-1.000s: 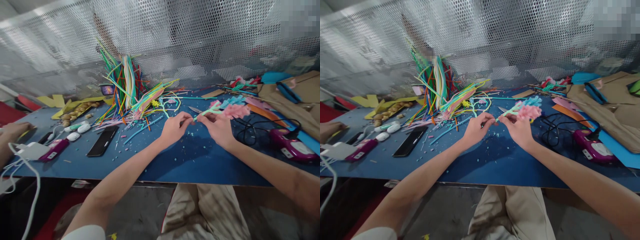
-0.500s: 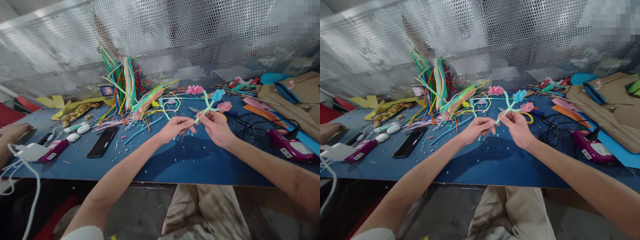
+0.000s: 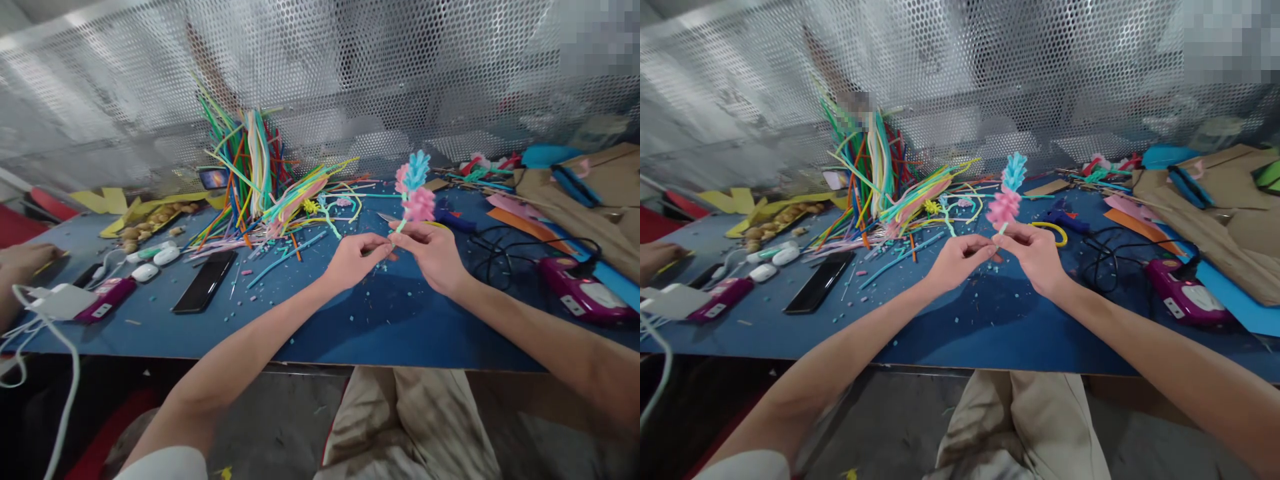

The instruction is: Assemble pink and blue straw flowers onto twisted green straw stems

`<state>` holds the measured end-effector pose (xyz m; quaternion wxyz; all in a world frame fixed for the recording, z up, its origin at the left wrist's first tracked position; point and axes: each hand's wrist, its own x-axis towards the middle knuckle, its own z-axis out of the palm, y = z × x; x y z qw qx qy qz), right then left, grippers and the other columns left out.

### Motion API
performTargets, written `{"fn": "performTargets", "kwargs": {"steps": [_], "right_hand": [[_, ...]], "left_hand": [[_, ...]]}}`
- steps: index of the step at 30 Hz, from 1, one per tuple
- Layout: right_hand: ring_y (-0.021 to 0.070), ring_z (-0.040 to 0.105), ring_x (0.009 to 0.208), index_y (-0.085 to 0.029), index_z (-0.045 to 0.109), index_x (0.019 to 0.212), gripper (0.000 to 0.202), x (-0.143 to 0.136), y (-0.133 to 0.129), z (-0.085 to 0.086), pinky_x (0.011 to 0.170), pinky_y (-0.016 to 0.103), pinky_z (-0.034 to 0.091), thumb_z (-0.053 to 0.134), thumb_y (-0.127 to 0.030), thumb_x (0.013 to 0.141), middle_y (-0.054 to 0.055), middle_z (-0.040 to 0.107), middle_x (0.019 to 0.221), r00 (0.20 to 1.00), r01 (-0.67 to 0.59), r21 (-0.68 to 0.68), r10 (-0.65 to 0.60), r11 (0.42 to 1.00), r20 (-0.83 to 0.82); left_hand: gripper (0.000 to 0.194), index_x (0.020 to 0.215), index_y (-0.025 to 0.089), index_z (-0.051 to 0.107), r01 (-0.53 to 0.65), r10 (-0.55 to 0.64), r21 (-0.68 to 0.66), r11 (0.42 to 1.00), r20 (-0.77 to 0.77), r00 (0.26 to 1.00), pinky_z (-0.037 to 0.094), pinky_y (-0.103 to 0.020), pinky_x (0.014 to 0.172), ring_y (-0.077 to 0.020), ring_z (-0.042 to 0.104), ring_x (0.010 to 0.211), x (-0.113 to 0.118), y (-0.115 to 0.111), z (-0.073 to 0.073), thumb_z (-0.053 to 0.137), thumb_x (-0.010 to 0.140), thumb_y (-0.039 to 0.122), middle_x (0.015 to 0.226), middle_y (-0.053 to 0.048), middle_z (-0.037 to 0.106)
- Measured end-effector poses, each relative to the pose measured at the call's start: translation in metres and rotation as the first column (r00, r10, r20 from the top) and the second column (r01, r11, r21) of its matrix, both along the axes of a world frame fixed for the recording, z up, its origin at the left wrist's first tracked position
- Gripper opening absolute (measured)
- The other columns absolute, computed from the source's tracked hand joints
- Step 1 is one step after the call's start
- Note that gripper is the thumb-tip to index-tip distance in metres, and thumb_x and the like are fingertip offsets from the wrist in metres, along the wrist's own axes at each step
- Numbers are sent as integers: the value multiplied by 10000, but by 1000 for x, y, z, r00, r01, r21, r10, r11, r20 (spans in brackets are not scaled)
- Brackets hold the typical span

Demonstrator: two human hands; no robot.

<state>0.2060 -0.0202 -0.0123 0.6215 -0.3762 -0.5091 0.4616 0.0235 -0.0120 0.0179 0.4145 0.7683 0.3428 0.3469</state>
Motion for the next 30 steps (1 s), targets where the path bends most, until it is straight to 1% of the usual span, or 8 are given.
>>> {"fn": "performTargets", "kwargs": {"steps": [2,6,9,12,20,24,28,30], "right_hand": [[178,672,760,-217,784,919,206,0,0,0,755,349,552,828,-332,754,23,740,814,1000,27,24,-27,999,-5],[184,700,793,-219,752,931,209,3,2,3,791,357,560,822,-325,765,27,753,835,1000,3,46,-2,999,-5],[188,700,817,-211,747,933,202,6,3,2,820,371,557,794,-351,797,40,755,866,997,25,81,-31,996,74],[190,693,819,-210,739,960,216,8,3,2,830,381,553,767,-375,824,45,750,877,991,23,105,-36,994,127],[181,675,838,-234,697,971,194,6,0,7,833,356,546,745,-379,851,25,717,857,992,-42,83,32,996,120],[151,619,765,-252,693,992,164,6,-4,11,713,305,544,719,-370,880,8,668,838,976,-220,104,218,970,29],[128,555,670,-275,671,971,128,7,-13,17,600,285,526,707,-367,889,-18,603,806,861,-489,72,494,869,-122],[133,545,645,-285,661,956,137,7,-16,20,555,288,520,705,-393,884,-26,581,783,813,-562,46,562,826,-153]], "left_hand": [[352,1015,127,735,-23,23,43,999,-15,1000,448,-225,628,-129,647,697,0,-1,-1,598,938,442,909,-77,783],[355,1019,133,746,-37,39,76,996,-27,999,469,-232,676,-134,647,720,0,-1,-2,584,948,441,926,-74,783],[391,1009,132,759,-6,8,28,1000,-45,999,369,-222,541,-79,492,541,-1,1,-2,576,948,473,899,-63,777],[446,1021,126,766,36,-38,-48,998,-29,999,276,-231,478,-60,376,486,-2,3,-1,568,942,517,853,-56,761],[503,1024,126,773,98,-97,-159,982,14,995,305,-237,516,-75,406,532,-3,6,-3,598,904,581,835,-68,747],[477,1057,121,744,201,-171,-273,941,129,977,340,-232,527,-62,403,531,-4,5,0,688,854,548,955,-116,771],[423,990,114,737,349,-290,-383,855,205,935,326,-231,497,-52,418,502,-6,1,3,735,831,506,931,-148,774],[400,952,115,738,393,-324,-395,831,231,917,325,-230,489,-55,442,495,-6,-1,3,749,820,492,885,-142,774]]}}
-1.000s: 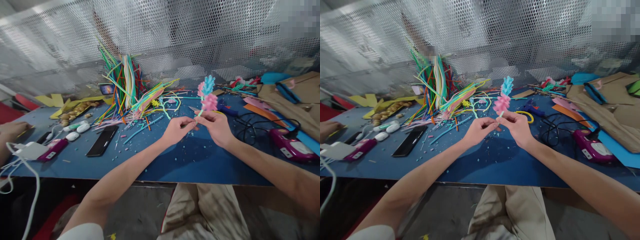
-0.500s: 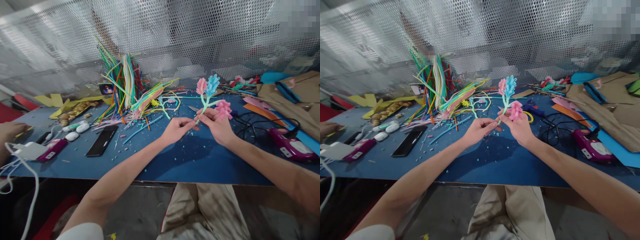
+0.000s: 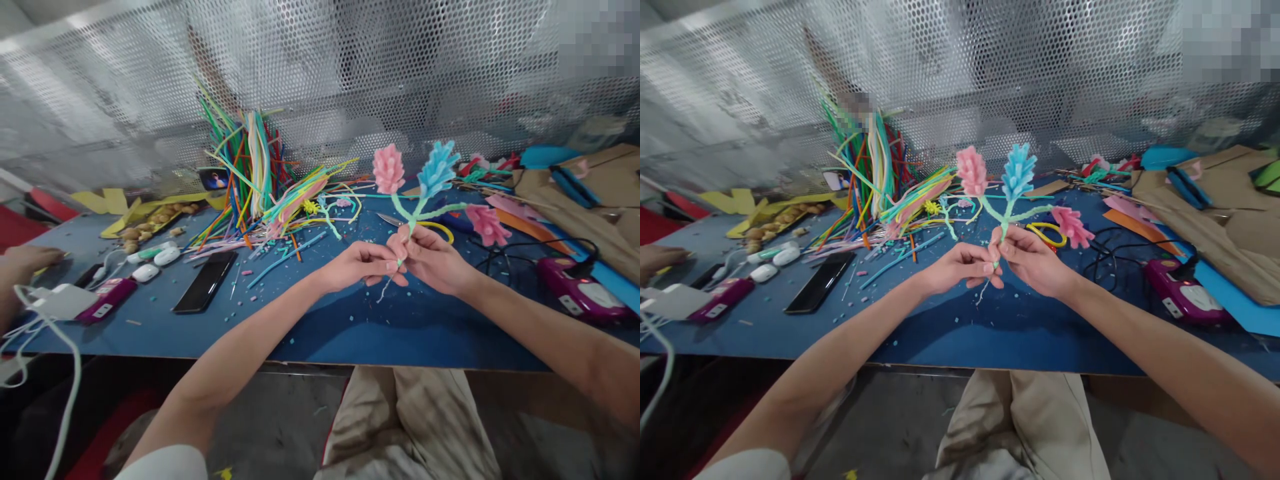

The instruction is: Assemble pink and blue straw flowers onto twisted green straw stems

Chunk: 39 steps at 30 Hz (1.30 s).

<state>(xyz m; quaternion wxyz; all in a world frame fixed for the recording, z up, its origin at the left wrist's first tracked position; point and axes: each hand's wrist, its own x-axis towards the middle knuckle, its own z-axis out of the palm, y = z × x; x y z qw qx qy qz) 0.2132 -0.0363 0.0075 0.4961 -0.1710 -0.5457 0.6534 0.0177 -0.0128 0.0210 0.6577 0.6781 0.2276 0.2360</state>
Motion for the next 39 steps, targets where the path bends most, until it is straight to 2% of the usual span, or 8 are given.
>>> {"fn": "performTargets", "kwargs": {"steps": [3,7,11,15,18,30,33,39], "right_hand": [[138,565,658,-306,676,1052,204,-2,1,-1,546,292,519,693,-424,887,-18,622,831,998,58,-22,-57,998,28],[179,644,858,-259,744,1024,259,-5,11,-11,728,335,553,750,-433,833,42,720,1019,908,387,54,-391,920,149],[192,657,809,-242,771,837,213,-7,16,-19,783,356,546,834,-414,730,32,737,884,777,577,139,-593,805,210],[199,651,768,-244,766,827,195,-9,12,-18,740,360,546,810,-417,749,31,729,840,727,621,194,-650,760,221],[189,639,738,-241,750,845,203,-7,11,-15,710,350,548,797,-421,766,21,709,813,756,589,182,-616,788,222],[163,566,693,-248,719,888,225,8,2,0,556,310,523,765,-455,815,22,605,801,975,171,46,-176,984,136],[186,610,745,-256,758,950,236,9,7,-6,598,326,542,771,-447,813,28,639,787,976,130,-6,-127,991,178],[217,676,862,-266,802,997,268,3,15,-18,769,368,556,795,-430,785,37,765,959,850,411,107,-423,905,315]], "left_hand": [[400,931,104,731,-66,65,37,997,14,998,318,-222,473,-45,417,472,1,-1,-1,746,821,488,871,-143,772],[415,975,111,730,-236,256,226,945,-61,965,300,-206,451,-42,397,455,1,0,-2,667,881,510,890,-117,778],[319,945,163,745,-313,430,532,787,-109,896,464,-218,616,-125,659,665,1,-1,-2,614,930,453,891,-66,785],[257,963,209,747,-334,554,684,648,-122,824,517,-256,745,-176,729,807,5,-4,-6,586,951,408,903,-39,785],[274,968,217,751,-332,536,680,654,-106,838,507,-241,699,-158,716,753,7,-8,-8,562,968,415,911,-30,785],[376,1011,118,703,-275,267,341,899,69,961,428,-211,494,-62,492,464,8,-23,-11,594,950,473,903,-110,783],[384,985,115,713,-300,319,377,876,11,948,417,-208,503,-68,512,479,9,-23,-14,603,940,480,881,-108,784],[297,888,178,748,-361,527,630,688,-91,845,451,-216,612,-123,652,632,6,-12,-20,592,944,424,834,-46,783]]}}
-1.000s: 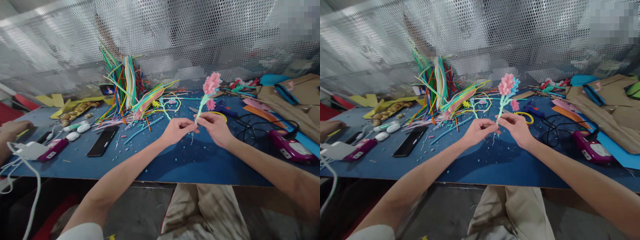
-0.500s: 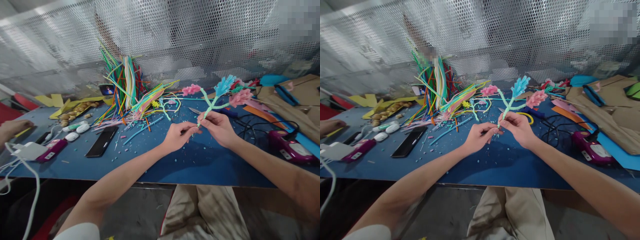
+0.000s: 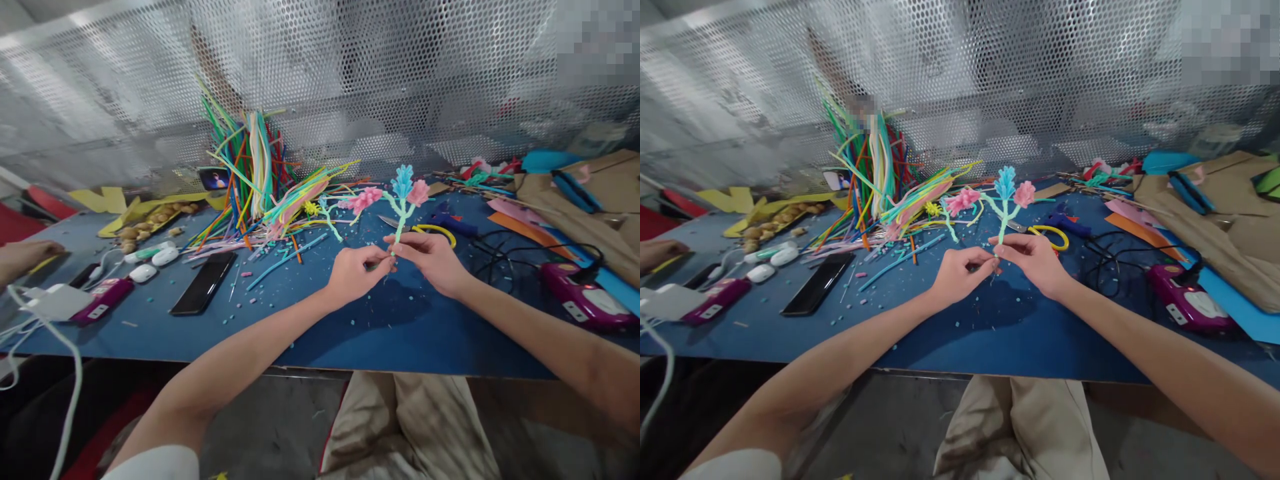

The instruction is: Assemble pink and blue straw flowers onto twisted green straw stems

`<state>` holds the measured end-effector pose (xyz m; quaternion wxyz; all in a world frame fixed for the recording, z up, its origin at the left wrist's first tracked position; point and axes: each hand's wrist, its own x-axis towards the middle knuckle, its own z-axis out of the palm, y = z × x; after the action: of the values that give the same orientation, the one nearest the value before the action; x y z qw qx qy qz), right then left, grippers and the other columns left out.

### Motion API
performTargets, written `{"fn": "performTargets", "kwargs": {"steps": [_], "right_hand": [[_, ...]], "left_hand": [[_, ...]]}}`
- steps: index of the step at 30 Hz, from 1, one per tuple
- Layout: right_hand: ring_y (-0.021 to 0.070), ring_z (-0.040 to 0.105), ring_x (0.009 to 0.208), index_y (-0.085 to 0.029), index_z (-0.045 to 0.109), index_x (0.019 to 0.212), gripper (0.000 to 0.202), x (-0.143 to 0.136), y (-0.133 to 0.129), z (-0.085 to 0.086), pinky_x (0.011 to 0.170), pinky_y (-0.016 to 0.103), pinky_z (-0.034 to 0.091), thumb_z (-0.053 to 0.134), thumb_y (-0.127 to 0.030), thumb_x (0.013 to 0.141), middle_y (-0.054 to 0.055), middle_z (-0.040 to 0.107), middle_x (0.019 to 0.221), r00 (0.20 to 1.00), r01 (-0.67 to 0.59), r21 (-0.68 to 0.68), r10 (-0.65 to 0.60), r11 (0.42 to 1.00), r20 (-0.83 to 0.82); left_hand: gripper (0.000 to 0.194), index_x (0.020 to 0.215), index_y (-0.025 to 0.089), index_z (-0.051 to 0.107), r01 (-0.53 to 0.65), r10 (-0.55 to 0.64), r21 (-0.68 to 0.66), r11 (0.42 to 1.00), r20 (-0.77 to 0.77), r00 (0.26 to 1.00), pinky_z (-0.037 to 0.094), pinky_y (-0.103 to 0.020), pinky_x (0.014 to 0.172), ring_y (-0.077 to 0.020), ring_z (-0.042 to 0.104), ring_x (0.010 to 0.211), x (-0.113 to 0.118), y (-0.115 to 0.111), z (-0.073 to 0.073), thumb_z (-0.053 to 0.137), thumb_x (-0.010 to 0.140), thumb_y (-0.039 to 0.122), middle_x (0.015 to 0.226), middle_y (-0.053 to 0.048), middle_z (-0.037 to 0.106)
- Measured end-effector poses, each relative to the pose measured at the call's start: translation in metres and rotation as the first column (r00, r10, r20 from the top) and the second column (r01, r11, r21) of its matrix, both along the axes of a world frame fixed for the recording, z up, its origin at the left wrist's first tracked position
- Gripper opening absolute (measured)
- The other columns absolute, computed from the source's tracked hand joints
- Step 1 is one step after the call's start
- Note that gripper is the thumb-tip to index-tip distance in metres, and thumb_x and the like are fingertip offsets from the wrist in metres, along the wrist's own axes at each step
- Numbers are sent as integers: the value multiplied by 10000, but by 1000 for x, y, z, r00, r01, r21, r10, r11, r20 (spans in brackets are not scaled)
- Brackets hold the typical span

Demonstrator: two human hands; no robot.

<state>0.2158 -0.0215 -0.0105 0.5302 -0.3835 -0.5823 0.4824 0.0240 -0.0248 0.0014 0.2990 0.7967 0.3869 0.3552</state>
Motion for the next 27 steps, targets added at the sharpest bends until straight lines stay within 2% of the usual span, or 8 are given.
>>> {"fn": "performTargets", "kwargs": {"steps": [5,11,15,17,19,22,25,27], "right_hand": [[236,685,851,-249,809,917,225,-2,0,0,782,386,545,805,-415,766,37,778,941,976,154,106,-168,982,137],[260,691,916,-235,812,962,224,4,0,4,845,417,536,764,-394,811,46,782,1004,964,157,150,-185,976,193],[267,691,985,-257,801,1046,259,5,0,7,894,427,535,730,-398,841,41,779,1064,972,109,109,-129,988,198],[265,693,1006,-262,796,1057,256,5,0,8,906,424,538,712,-392,854,39,774,1090,969,103,125,-128,987,212],[262,699,1006,-255,797,1033,236,5,-1,9,911,421,542,699,-385,862,37,776,1077,954,138,161,-175,977,245],[266,714,974,-229,801,942,194,4,-2,10,912,426,545,708,-372,850,43,789,1001,892,252,282,-335,926,304],[274,728,936,-216,802,901,153,4,-3,9,892,427,552,726,-328,829,53,795,960,818,332,410,-476,850,324],[269,736,919,-217,800,901,129,4,-1,8,869,411,562,717,-286,830,51,796,960,813,320,439,-481,839,328]], "left_hand": [[295,905,209,762,3,8,71,997,-150,989,442,-218,640,-132,670,681,-4,10,1,551,966,406,830,-18,775],[304,1039,181,734,156,-154,8,988,-105,982,457,-213,669,-105,631,655,-6,18,2,497,1005,368,966,-26,785],[314,1031,193,724,159,-147,75,984,-142,979,459,-215,697,-110,664,710,-7,18,-1,474,1022,383,960,-15,786],[305,1043,218,721,124,-88,180,976,-191,978,456,-223,710,-113,683,743,-8,18,-3,459,1032,374,964,2,784],[290,1045,240,719,74,27,357,931,-270,963,447,-244,730,-128,699,784,-9,19,-3,462,1033,373,934,11,782],[301,1016,246,722,34,262,612,790,-387,884,414,-282,686,-158,690,748,-10,19,1,470,1026,411,783,-7,752],[287,996,247,707,76,374,722,687,-442,815,380,-300,637,-169,671,759,-10,18,8,463,1030,395,740,-20,730],[264,1003,254,693,106,395,748,655,-459,796,377,-305,632,-173,667,806,-9,16,11,452,1036,357,796,-21,743]]}}
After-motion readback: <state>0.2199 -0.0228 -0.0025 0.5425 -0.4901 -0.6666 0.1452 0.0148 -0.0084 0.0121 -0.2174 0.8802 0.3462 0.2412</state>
